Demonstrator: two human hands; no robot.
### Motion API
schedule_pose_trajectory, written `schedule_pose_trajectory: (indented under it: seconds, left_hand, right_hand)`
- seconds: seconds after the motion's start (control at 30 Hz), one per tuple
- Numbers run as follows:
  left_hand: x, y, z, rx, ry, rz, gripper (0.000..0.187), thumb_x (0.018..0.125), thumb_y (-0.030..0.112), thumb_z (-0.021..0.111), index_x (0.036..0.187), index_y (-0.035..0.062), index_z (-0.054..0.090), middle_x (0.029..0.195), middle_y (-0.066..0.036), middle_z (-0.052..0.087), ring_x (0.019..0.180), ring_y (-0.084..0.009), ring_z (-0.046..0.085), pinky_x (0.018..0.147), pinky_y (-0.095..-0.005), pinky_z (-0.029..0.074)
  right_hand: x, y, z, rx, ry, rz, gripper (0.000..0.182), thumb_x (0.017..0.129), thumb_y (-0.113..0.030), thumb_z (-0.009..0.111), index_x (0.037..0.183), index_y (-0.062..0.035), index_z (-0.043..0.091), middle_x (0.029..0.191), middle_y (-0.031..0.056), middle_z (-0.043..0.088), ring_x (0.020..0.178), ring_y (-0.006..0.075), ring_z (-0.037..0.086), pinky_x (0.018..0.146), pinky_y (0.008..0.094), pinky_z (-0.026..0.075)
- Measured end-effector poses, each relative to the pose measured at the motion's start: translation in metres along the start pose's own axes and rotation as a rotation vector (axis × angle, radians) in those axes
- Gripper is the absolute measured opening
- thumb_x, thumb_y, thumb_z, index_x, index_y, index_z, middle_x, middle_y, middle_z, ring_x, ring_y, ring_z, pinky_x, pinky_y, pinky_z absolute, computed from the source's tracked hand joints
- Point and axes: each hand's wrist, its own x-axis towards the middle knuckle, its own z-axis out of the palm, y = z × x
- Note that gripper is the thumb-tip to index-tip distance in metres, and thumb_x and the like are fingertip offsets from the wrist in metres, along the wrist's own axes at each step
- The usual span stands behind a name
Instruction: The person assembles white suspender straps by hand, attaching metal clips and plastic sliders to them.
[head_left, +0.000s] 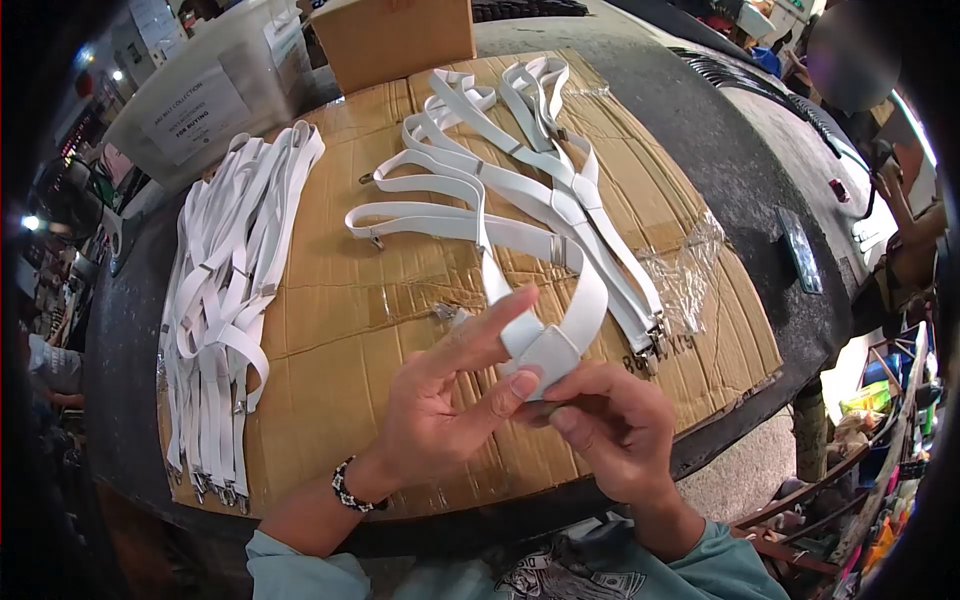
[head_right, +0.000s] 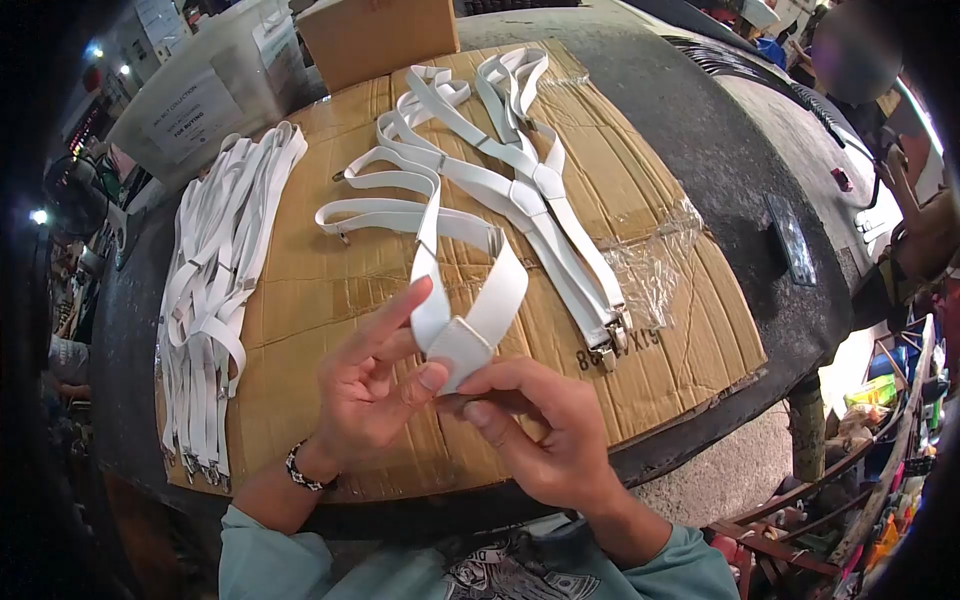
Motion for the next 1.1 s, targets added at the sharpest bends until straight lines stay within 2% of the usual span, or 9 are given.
schedule_pose_trajectory:
  seconds: [0.07, 0.2, 0.27, 0.33, 0.5, 0.77, 0.87, 0.97, 1.1]
  left_hand:
    - [0.002, 0.007, -0.007, 0.243, 0.01, 0.056, 0.057, 0.089, 0.002, 0.074, 0.143, 0.0017, 0.057, 0.115, -0.01, 0.07, 0.095, -0.0174, 0.067, 0.084, -0.0272, 0.051]
    - [0.003, 0.025, -0.021, 0.799, 0.0, 0.414, 0.061, 0.082, 0.003, 0.077, 0.14, 0.0016, 0.059, 0.116, -0.013, 0.069, 0.098, -0.0187, 0.062, 0.094, -0.0335, 0.047]
    - [0.011, 0.037, -0.016, 0.893, -0.086, 0.599, 0.059, 0.081, 0.009, 0.08, 0.137, 0.0067, 0.063, 0.121, -0.012, 0.068, 0.105, -0.0227, 0.064, 0.098, -0.0383, 0.045]
    - [0.016, 0.036, -0.014, 0.948, -0.192, 0.65, 0.055, 0.081, 0.015, 0.081, 0.134, 0.0106, 0.066, 0.126, -0.011, 0.067, 0.112, -0.0261, 0.064, 0.102, -0.0425, 0.044]
    - [0.012, 0.005, -0.013, 0.794, -0.42, 0.447, 0.046, 0.081, 0.026, 0.082, 0.123, 0.0118, 0.069, 0.133, -0.008, 0.067, 0.128, -0.0286, 0.06, 0.106, -0.0464, 0.041]
    - [0.002, -0.011, 0.001, 0.754, -0.346, 0.519, 0.039, 0.081, 0.016, 0.082, 0.116, 0.0043, 0.068, 0.119, -0.01, 0.071, 0.109, -0.0256, 0.067, 0.096, -0.043, 0.049]
    - [-0.001, -0.012, 0.005, 0.73, -0.347, 0.487, 0.036, 0.081, 0.011, 0.08, 0.114, 0.0017, 0.068, 0.113, -0.01, 0.071, 0.104, -0.0261, 0.068, 0.092, -0.042, 0.05]
    - [-0.002, -0.012, 0.007, 0.673, -0.353, 0.421, 0.034, 0.081, 0.006, 0.078, 0.113, -0.0007, 0.068, 0.105, -0.011, 0.07, 0.097, -0.0272, 0.068, 0.089, -0.0424, 0.051]
    - [-0.002, -0.016, 0.005, 0.621, -0.374, 0.422, 0.031, 0.08, 0.003, 0.076, 0.109, -0.0024, 0.067, 0.098, -0.011, 0.068, 0.091, -0.0281, 0.067, 0.084, -0.0425, 0.05]
  right_hand:
    - [0.004, -0.01, -0.009, -0.266, 0.009, -0.086, 0.016, 0.094, 0.008, 0.063, 0.109, 0.0026, 0.064, 0.104, 0.0151, 0.071, 0.095, 0.0237, 0.074, 0.079, 0.0334, 0.06]
    - [0.006, -0.027, -0.029, -0.642, -0.119, -0.143, 0.02, 0.088, 0.007, 0.067, 0.105, -0.0019, 0.065, 0.103, 0.0159, 0.072, 0.089, 0.0306, 0.074, 0.075, 0.038, 0.059]
    - [0.004, -0.036, -0.037, -0.761, -0.236, -0.121, 0.023, 0.085, 0.007, 0.069, 0.105, -0.0033, 0.065, 0.104, 0.0158, 0.071, 0.089, 0.0345, 0.073, 0.074, 0.0401, 0.058]
    - [0.003, -0.041, -0.039, -0.81, -0.287, -0.141, 0.023, 0.083, 0.006, 0.07, 0.103, -0.0028, 0.065, 0.105, 0.0157, 0.071, 0.089, 0.0356, 0.073, 0.073, 0.0403, 0.059]
    - [-0.006, -0.032, -0.048, -0.818, -0.32, -0.147, 0.022, 0.079, 0.008, 0.07, 0.098, -0.0021, 0.066, 0.108, 0.0158, 0.071, 0.086, 0.0345, 0.073, 0.072, 0.0393, 0.059]
    - [-0.014, -0.016, -0.054, -0.683, -0.269, -0.036, 0.024, 0.076, 0.011, 0.067, 0.096, -0.0026, 0.067, 0.106, 0.0128, 0.073, 0.079, 0.0284, 0.073, 0.068, 0.0349, 0.058]
    - [-0.012, -0.016, -0.046, -0.68, -0.203, -0.048, 0.017, 0.075, 0.01, 0.072, 0.088, 0.0002, 0.069, 0.091, 0.0145, 0.075, 0.076, 0.0227, 0.074, 0.064, 0.0308, 0.056]
    - [-0.016, -0.008, -0.049, -0.642, -0.227, -0.024, 0.024, 0.075, 0.012, 0.067, 0.095, -0.0021, 0.066, 0.107, 0.0136, 0.073, 0.079, 0.0292, 0.072, 0.067, 0.0355, 0.058]
    - [-0.016, -0.001, -0.048, -0.662, -0.222, -0.072, 0.025, 0.074, 0.012, 0.067, 0.095, -0.0024, 0.066, 0.108, 0.0135, 0.073, 0.08, 0.0295, 0.072, 0.069, 0.0357, 0.058]
